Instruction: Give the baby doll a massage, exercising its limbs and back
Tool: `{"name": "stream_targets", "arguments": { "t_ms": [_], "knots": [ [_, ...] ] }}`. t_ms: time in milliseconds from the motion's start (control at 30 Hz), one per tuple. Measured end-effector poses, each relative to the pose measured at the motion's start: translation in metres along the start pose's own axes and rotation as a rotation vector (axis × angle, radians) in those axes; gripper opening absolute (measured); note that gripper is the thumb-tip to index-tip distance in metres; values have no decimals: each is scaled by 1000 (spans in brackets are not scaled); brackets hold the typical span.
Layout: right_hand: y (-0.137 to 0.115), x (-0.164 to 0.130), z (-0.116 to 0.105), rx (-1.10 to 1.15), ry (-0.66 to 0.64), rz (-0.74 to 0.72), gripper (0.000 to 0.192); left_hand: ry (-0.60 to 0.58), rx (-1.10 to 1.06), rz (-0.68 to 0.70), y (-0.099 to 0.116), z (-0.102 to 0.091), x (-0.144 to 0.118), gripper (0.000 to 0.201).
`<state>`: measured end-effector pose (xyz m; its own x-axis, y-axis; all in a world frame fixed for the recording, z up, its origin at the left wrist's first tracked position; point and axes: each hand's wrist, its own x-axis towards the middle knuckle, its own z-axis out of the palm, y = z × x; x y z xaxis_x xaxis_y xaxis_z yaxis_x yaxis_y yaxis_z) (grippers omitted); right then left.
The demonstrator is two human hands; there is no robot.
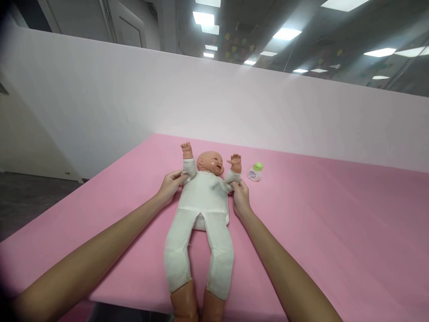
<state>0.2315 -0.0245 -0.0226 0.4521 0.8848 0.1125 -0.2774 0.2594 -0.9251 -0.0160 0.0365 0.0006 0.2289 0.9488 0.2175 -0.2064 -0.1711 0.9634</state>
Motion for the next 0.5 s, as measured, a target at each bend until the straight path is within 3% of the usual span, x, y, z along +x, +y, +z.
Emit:
{"name": "stream_targets", "arguments": {
  "t_ms": [300,500],
  "knots": [
    [5,4,-1,-28,32,-9,19,-10,23,-23,-3,-2,0,46],
    [2,4,-1,-40,62,28,27,-7,31,-2,-1,-1,-1,47]
  ]
}}
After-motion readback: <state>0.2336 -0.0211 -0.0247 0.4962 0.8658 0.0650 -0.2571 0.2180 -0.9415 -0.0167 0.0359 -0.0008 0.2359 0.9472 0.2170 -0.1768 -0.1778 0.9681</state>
